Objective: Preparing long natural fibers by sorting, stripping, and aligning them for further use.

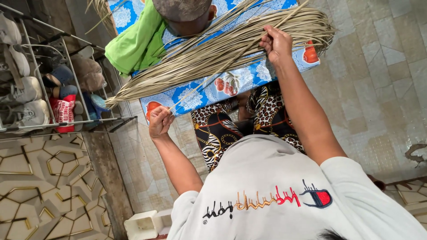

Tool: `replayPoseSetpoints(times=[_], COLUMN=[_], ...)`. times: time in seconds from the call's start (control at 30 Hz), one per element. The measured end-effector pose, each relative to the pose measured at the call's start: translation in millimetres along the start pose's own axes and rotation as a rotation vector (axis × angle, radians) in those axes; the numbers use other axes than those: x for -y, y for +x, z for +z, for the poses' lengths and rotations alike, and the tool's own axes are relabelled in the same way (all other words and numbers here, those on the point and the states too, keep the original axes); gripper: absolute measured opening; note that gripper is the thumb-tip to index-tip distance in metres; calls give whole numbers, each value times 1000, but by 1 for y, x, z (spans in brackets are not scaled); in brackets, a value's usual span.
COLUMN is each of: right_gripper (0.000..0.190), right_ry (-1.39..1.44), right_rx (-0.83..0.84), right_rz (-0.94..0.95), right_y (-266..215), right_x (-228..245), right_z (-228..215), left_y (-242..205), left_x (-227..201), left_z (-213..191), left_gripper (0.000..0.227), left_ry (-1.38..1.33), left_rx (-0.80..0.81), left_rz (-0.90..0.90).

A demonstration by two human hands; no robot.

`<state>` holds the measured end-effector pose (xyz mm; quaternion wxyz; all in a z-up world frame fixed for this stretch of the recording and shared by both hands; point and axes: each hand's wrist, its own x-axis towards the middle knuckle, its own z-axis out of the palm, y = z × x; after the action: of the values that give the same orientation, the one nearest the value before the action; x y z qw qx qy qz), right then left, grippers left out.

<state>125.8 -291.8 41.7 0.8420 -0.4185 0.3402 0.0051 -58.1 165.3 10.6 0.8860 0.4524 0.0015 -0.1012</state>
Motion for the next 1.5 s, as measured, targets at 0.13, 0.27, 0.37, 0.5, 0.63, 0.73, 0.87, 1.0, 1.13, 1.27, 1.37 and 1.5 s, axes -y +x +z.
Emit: replayPoseSetpoints(times=[0.13, 0.27, 0.37, 0.5, 0.63, 0.73, 0.87, 1.0, 1.13, 1.27, 1.37, 1.5], right_gripper=[16, 15, 16, 17, 17, 13, 13, 12, 12, 11, 10, 10], right_ry=[0, -19, -3, 38, 44, 81, 100, 71, -7, -1, -13, -29], right_rx=[18, 17, 9, 1, 9, 21, 3, -27, -73, -88, -106, -138], right_rz=[-2, -3, -2, 7, 10, 15, -11, -49, -61, -118, -118, -115], right_y=[9, 10, 13, 23, 27, 26, 24, 19, 9, 20, 23, 20], right_x=[-2, 1, -3, -4, -5, -4, -2, 5, 19, 24, 29, 33], right_z=[-5, -8, -10, -15, -18, -18, -20, -23, -25, -38, -46, -49], left_y=[-1, 1, 0, 2, 3, 2, 5, 8, 12, 14, 15, 12], left_x=[-1, -11, -13, -17, -4, 9, 15, 12, -4, -32, -45, -52], left_z=[1, 11, 18, 22, 15, -2, -3, 10, 33, 57, 58, 58], left_gripper=[14, 14, 12, 10, 11, 11, 9, 10, 9, 13, 13, 26], left_ry=[15, 345, 402, 392, 87, -95, -181, -3, 167, 746, 967, 750], left_rx=[-8, 132, 124, 185, 176, 123, 64, -134, -217, -150, -121, 2], left_rz=[26, -175, -233, -90, 81, 222, 278, 144, 89, -376, -548, -288])
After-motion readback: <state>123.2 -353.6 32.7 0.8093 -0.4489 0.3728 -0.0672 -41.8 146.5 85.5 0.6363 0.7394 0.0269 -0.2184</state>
